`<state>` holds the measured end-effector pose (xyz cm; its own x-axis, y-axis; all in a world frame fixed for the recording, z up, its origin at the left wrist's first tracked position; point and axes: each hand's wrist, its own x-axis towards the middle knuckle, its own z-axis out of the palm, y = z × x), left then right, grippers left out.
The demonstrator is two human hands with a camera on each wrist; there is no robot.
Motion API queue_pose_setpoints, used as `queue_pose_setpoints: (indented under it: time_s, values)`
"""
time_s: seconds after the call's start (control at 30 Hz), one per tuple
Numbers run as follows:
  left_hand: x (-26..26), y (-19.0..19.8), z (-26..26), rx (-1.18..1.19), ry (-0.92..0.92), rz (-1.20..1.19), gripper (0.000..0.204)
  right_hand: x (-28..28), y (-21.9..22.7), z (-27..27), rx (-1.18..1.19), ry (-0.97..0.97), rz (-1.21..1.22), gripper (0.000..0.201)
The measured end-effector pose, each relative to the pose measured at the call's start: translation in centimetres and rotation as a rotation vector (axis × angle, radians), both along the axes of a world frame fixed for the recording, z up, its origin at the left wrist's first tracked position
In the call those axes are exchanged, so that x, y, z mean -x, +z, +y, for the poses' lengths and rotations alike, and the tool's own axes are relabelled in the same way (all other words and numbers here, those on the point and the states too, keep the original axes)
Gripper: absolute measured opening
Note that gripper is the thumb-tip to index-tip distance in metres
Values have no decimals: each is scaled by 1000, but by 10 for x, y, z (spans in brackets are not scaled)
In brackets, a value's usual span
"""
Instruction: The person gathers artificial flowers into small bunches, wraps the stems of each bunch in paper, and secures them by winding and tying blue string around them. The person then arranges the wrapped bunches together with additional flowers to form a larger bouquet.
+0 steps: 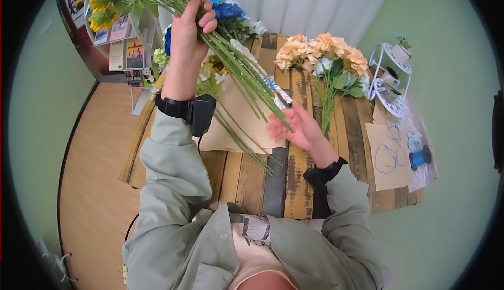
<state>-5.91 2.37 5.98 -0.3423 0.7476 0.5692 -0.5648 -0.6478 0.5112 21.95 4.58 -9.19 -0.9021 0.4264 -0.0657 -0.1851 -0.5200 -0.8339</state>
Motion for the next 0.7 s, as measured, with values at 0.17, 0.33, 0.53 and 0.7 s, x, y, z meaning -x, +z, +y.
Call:
queue_pose_setpoints:
  time_s: [0.17, 0.33, 0.53, 0.7]
  values:
    - [4, -2, -21, 42, 149, 80, 29, 36, 18, -29, 321, -521, 155, 55]
    - [-9, -20, -19, 51, 187, 154, 36, 48, 32, -46, 433, -425, 277, 48]
    - [-32, -27, -21, 132, 239, 159, 43, 43, 44, -52, 428, -366, 358, 47]
    - [-30, -38, -19, 67, 128, 32, 40, 34, 46, -47, 329, -395, 318, 56]
